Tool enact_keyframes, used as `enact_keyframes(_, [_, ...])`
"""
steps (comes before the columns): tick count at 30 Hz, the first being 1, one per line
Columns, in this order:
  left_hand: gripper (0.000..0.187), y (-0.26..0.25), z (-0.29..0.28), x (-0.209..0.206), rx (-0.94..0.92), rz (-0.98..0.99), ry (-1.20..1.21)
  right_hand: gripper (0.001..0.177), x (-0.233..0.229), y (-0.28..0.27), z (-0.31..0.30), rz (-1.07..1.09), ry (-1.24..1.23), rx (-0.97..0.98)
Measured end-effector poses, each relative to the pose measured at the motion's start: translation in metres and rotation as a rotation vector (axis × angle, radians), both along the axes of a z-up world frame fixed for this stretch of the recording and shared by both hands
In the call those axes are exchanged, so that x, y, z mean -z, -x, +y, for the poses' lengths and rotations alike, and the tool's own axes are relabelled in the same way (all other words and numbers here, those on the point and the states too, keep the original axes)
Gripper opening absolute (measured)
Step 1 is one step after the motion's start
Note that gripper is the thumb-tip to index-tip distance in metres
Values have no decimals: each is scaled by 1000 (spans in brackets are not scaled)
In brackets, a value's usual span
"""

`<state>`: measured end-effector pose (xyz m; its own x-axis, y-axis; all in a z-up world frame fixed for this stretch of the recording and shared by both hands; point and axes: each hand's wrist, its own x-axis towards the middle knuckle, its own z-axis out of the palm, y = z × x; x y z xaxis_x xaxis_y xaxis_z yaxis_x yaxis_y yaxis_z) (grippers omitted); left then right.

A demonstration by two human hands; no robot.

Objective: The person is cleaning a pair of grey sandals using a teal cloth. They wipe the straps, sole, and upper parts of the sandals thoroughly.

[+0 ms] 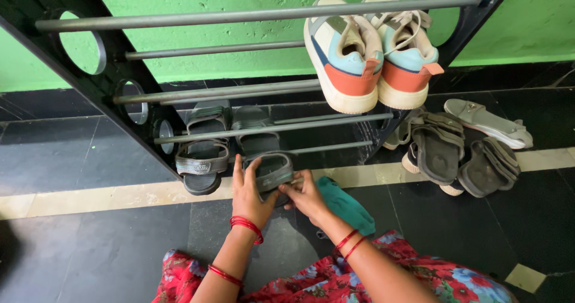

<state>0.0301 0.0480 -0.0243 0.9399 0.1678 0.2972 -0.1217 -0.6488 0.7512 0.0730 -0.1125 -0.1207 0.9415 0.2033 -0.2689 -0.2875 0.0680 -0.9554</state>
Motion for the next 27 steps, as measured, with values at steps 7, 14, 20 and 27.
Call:
enact_keyframes(7, [111, 4, -3, -13, -18, 61, -192, 40, -10, 3, -3, 64, -225, -78])
enact_keyframes(14, [93, 1, 1, -9, -47, 181, -386, 37, 3, 1, 0, -4, -152, -151])
enact_keyframes(20, [53, -4, 6, 10, -139, 106, -372, 27, 6, 4, 5, -483, 231, -199])
enact_keyframes(27, [32, -6, 9, 17, -111, 175, -483, 55, -8, 10, 9, -711, 326, -392])
